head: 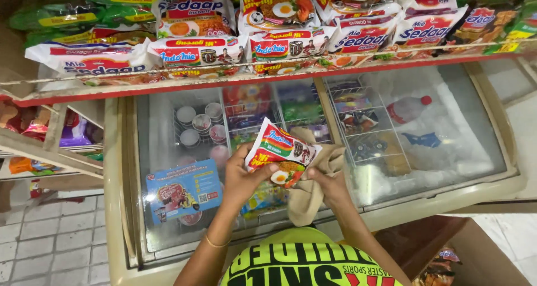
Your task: Wiping dust off individual instant noodle packets with a cloth and organizing them on the store shelf.
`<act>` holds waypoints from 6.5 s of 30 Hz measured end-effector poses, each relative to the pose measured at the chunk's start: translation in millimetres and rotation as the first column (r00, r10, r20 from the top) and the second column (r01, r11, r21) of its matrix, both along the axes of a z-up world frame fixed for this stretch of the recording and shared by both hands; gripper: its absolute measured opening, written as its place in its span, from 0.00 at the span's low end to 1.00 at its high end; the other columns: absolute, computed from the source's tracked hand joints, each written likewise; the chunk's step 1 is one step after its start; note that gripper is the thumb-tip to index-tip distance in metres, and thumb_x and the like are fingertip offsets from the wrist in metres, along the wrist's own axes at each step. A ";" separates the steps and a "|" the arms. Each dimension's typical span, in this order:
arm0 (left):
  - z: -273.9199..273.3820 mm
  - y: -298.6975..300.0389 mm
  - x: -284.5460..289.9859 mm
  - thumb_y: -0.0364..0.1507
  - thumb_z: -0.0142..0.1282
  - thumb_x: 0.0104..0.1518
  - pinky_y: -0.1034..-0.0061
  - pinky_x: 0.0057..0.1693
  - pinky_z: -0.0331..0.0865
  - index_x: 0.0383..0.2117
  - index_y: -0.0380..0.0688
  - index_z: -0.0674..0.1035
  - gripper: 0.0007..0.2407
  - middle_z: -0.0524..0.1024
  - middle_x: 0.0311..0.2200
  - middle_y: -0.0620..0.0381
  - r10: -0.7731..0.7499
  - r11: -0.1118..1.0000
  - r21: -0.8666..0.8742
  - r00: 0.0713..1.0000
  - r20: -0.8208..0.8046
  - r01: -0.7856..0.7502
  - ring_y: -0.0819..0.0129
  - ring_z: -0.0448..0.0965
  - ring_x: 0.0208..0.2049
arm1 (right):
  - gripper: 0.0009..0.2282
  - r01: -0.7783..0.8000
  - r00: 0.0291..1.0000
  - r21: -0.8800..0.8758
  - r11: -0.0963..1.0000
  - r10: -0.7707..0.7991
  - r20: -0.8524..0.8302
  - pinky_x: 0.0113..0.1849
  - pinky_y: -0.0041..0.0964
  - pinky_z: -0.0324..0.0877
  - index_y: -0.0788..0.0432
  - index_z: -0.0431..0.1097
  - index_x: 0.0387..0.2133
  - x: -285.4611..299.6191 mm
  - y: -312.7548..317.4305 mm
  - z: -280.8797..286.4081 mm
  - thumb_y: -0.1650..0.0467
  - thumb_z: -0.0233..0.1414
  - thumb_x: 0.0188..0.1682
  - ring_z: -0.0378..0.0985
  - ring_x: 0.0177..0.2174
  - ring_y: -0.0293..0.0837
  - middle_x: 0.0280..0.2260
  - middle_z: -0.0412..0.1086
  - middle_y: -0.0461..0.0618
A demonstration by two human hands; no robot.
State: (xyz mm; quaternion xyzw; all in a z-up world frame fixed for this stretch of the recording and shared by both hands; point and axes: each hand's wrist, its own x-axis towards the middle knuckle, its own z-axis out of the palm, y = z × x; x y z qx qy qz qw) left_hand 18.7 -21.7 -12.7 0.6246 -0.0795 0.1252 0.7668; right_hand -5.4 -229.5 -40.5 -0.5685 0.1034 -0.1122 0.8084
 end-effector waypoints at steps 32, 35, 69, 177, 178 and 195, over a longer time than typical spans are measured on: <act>8.7 -28.6 -1.7 0.27 0.66 0.54 0.64 0.57 0.70 0.56 0.40 0.74 0.22 0.80 0.46 0.49 0.279 0.937 -0.180 0.951 -0.134 -0.301 0.67 0.76 0.48 | 0.22 0.006 0.711 -0.546 0.838 0.381 0.592 0.49 0.59 0.76 0.71 0.74 0.47 11.4 7.2 23.7 0.75 0.67 0.37 0.74 0.51 0.67 0.52 0.68 0.72; -0.3 -30.9 0.5 0.29 0.64 0.57 0.63 0.58 0.70 0.57 0.40 0.74 0.21 0.79 0.49 0.49 0.364 0.888 -0.220 0.909 -0.203 -0.405 0.67 0.75 0.49 | 0.21 -0.081 0.768 -0.616 0.784 0.443 0.463 0.47 0.55 0.76 0.67 0.77 0.44 1.1 -5.4 0.2 0.73 0.68 0.36 0.79 0.48 0.64 0.48 0.74 0.66; -4.7 -40.0 -9.3 0.51 0.56 0.57 0.81 0.34 0.69 0.52 0.36 0.75 0.28 0.76 0.28 0.54 -0.118 0.845 -0.530 0.992 -0.056 0.071 0.74 0.74 0.26 | 0.16 -0.056 0.989 -0.392 0.918 0.103 0.101 0.41 0.53 0.75 0.64 0.77 0.41 -5.9 -28.4 -23.4 0.81 0.64 0.37 0.79 0.40 0.49 0.35 0.80 0.61; 155.0 64.3 149.1 0.37 0.67 0.65 0.39 0.66 0.49 0.52 0.37 0.84 0.17 0.65 0.60 0.28 -0.020 0.263 0.655 0.675 0.737 -0.708 0.31 0.56 0.64 | 0.14 -0.019 0.929 0.253 0.967 0.110 -0.352 0.31 0.36 0.71 0.73 0.73 0.43 -42.6 -87.9 -35.8 0.76 0.57 0.45 0.76 0.28 0.46 0.33 0.76 0.59; 156.6 53.8 137.0 0.30 0.68 0.62 0.44 0.68 0.52 0.50 0.34 0.84 0.14 0.63 0.62 0.32 -0.001 0.339 0.645 0.685 0.729 -0.685 0.34 0.55 0.66 | 0.13 0.013 0.913 0.282 0.959 0.103 -0.394 0.31 0.38 0.71 0.72 0.73 0.43 -53.0 -90.7 -36.0 0.75 0.57 0.45 0.76 0.28 0.47 0.33 0.76 0.59; -64.9 -259.5 -162.7 0.30 0.68 0.53 0.64 0.49 0.75 0.30 0.47 0.85 0.04 0.84 0.35 0.53 -0.704 0.643 0.317 0.701 -0.114 0.697 0.53 0.85 0.41 | 0.21 0.567 0.789 0.564 0.601 -0.199 -0.581 0.48 0.53 0.74 0.66 0.70 0.46 -241.4 -221.2 -97.8 0.65 0.63 0.44 0.81 0.41 0.55 0.38 0.77 0.60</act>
